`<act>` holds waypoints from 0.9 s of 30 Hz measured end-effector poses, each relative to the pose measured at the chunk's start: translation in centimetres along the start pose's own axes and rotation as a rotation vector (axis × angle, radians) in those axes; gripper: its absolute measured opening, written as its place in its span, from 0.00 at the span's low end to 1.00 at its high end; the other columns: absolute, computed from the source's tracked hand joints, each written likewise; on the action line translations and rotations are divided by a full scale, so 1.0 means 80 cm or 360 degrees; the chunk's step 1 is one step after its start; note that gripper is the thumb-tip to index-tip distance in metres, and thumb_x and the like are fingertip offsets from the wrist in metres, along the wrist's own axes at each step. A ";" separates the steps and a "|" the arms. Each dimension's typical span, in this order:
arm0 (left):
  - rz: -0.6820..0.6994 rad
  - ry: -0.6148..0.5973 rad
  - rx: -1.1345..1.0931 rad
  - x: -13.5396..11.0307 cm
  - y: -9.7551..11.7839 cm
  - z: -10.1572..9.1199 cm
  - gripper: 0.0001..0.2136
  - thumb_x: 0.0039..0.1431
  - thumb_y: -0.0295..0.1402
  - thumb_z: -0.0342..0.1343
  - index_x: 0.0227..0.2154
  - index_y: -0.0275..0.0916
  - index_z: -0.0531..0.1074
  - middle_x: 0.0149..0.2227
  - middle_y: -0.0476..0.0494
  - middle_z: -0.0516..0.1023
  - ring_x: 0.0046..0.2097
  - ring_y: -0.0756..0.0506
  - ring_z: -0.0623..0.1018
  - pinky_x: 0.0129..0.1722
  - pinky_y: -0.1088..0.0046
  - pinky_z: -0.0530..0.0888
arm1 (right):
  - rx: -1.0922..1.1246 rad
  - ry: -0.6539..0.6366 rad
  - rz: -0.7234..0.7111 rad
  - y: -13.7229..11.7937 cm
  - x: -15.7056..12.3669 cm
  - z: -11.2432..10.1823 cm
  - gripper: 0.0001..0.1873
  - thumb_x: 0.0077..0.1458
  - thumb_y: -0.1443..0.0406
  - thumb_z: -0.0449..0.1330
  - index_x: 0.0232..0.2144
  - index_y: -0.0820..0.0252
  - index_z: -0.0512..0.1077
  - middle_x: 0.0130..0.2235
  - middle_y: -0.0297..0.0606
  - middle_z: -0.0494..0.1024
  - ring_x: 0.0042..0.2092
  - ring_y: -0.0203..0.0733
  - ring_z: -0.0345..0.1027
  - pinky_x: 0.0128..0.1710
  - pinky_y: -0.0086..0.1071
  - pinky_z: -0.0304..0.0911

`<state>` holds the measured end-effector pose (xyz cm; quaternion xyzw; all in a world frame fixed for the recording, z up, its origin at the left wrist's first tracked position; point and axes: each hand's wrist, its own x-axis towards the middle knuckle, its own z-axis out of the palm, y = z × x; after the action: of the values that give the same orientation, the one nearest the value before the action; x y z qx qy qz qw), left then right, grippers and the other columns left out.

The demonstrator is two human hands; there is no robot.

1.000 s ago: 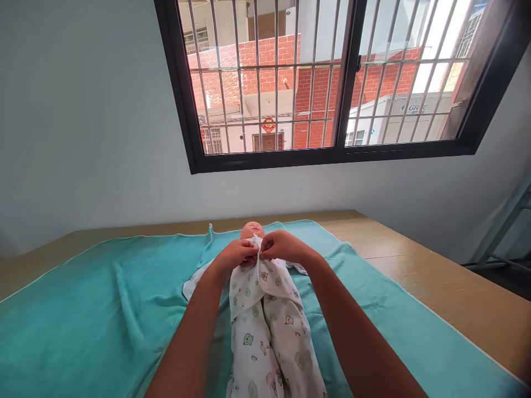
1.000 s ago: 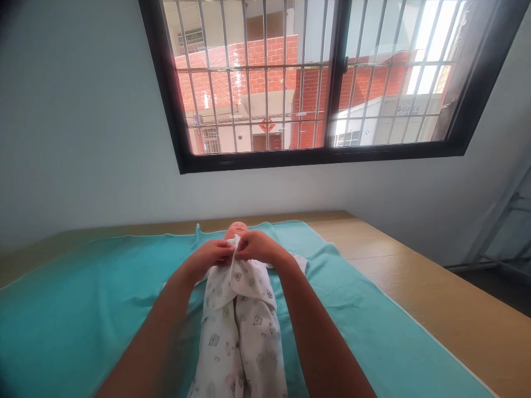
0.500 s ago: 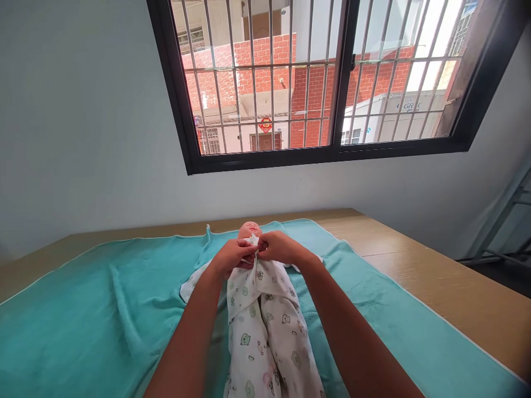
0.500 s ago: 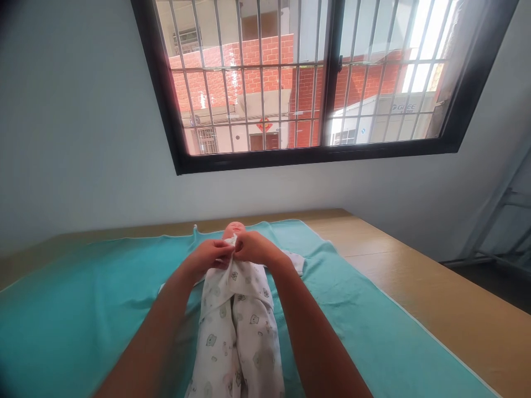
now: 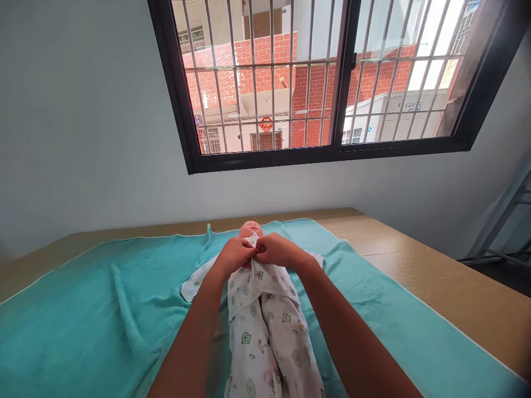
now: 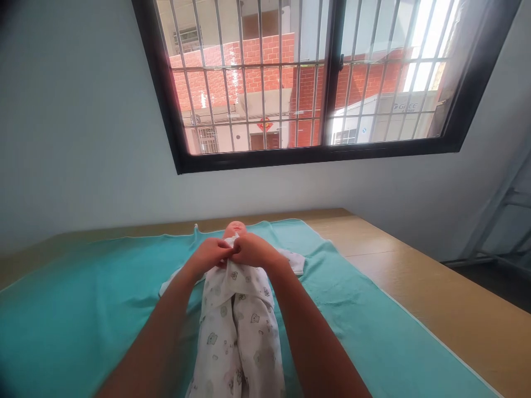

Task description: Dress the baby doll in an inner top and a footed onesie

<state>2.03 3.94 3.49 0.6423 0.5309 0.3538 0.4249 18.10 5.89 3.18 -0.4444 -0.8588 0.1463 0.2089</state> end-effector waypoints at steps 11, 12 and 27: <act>0.0083 -0.0262 -0.0026 -0.006 -0.004 -0.020 0.09 0.48 0.37 0.56 0.20 0.36 0.73 0.26 0.47 0.72 0.32 0.49 0.71 0.36 0.73 0.72 | 0.0309 -0.0033 0.0107 0.016 0.006 0.012 0.17 0.52 0.54 0.56 0.19 0.60 0.66 0.23 0.31 0.68 0.25 0.32 0.55 0.23 0.26 0.49; 0.0083 -0.0304 -0.0034 -0.007 -0.005 -0.021 0.08 0.48 0.37 0.57 0.24 0.36 0.75 0.28 0.47 0.74 0.34 0.48 0.72 0.37 0.73 0.72 | 0.0363 -0.0049 0.0135 0.018 0.007 0.013 0.18 0.52 0.53 0.56 0.20 0.60 0.67 0.23 0.31 0.69 0.26 0.32 0.57 0.23 0.26 0.50; 0.0074 0.0020 0.0310 -0.001 0.001 -0.001 0.06 0.39 0.26 0.56 0.25 0.38 0.70 0.26 0.52 0.72 0.29 0.49 0.70 0.27 0.75 0.63 | 0.0845 -0.0114 0.0351 0.034 0.017 0.027 0.25 0.48 0.44 0.59 0.19 0.60 0.65 0.20 0.32 0.69 0.23 0.33 0.61 0.21 0.27 0.54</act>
<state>1.97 3.84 3.59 0.6904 0.5503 0.3144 0.3487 18.22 8.42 0.46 -0.4594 -0.7438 0.4033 0.2703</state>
